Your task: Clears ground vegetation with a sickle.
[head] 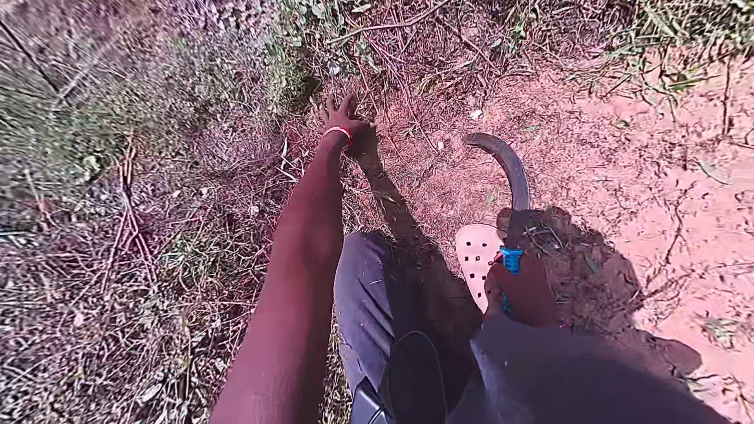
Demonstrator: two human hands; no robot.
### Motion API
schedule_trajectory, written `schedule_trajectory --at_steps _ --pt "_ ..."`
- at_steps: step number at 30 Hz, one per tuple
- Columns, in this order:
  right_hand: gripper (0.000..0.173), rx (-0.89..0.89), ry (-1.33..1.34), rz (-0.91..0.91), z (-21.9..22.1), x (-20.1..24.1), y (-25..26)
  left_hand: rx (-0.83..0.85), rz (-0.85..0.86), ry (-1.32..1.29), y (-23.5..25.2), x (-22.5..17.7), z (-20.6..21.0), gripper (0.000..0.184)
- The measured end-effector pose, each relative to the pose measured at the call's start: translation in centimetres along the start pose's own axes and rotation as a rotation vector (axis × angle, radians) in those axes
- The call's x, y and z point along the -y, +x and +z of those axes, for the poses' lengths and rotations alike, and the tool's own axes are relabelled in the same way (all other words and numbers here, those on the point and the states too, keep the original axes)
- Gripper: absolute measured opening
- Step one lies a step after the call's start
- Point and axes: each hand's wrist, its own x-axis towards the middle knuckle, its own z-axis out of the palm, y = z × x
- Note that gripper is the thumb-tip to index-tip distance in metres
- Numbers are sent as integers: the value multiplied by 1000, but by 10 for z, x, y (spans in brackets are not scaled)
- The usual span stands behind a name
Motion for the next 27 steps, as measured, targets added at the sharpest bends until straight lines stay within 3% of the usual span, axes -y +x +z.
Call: schedule_trajectory --at_steps 4,9,15,19,21,23,27 --pt "22 -17 8 -12 1 -2 2 4 50 -50 1 7 8 59" --pt "19 -12 77 -10 0 -3 2 27 103 134 -21 20 0 51" --pt "24 -10 42 -3 -4 2 -1 136 144 272 -54 68 -34 45" --pt "24 6 119 -16 -2 -3 1 188 153 270 -63 65 -39 53" --pt "23 18 152 -33 -1 -7 3 174 201 305 -51 67 -25 66" --pt "22 16 170 -34 -1 -8 3 189 148 313 -48 59 -11 87" --pt "20 17 155 -3 -1 -4 2 275 41 420 -48 39 0 95"
